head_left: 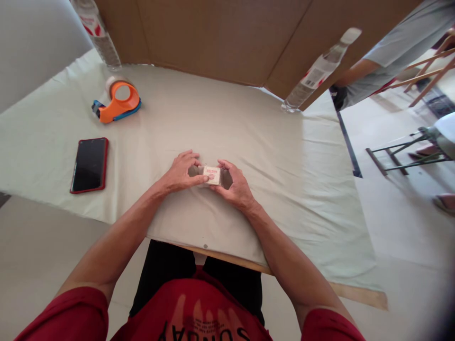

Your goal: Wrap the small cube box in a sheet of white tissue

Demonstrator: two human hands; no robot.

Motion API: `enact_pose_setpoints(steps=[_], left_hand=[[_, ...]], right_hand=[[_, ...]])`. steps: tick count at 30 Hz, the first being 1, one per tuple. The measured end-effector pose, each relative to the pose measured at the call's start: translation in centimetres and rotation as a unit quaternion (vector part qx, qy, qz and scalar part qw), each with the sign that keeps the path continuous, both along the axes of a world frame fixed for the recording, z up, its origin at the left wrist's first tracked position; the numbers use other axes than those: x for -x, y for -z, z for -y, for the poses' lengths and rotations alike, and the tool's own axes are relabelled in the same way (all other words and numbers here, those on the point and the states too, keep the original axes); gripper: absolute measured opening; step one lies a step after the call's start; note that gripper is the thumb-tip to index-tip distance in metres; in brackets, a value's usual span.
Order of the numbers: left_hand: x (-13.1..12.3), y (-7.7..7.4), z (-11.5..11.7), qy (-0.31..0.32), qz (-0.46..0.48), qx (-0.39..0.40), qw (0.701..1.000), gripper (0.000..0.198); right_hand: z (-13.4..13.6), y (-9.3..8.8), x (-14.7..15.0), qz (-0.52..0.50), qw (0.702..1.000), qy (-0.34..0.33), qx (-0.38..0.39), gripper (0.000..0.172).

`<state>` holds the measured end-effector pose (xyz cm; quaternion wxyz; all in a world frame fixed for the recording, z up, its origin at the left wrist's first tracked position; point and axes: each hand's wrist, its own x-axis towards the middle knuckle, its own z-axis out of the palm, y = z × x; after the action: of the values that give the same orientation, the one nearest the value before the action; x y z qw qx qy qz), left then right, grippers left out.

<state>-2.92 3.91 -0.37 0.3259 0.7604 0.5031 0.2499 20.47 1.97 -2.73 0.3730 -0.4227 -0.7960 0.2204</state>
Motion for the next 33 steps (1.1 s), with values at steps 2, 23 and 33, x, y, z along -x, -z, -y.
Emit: enact_pose_setpoints(steps=[2, 23, 33], left_hand=[[0.0, -0.5, 0.1, 0.011, 0.018, 0.003, 1.0, 0.05], [-1.0, -1.9, 1.6, 0.076, 0.094, 0.009, 0.993, 0.037], [-1.0, -1.4, 1.9, 0.105, 0.1, 0.002, 0.989, 0.076]], right_hand=[[0.3, 0.0, 0.2, 0.02, 0.999, 0.006, -0.041, 0.067], [0.9, -2.4, 0.9, -0.025, 0.996, 0.025, -0.083, 0.011], [1.2, -3.6, 1.4, -0.082, 0.994, 0.062, -0.021, 0.019]])
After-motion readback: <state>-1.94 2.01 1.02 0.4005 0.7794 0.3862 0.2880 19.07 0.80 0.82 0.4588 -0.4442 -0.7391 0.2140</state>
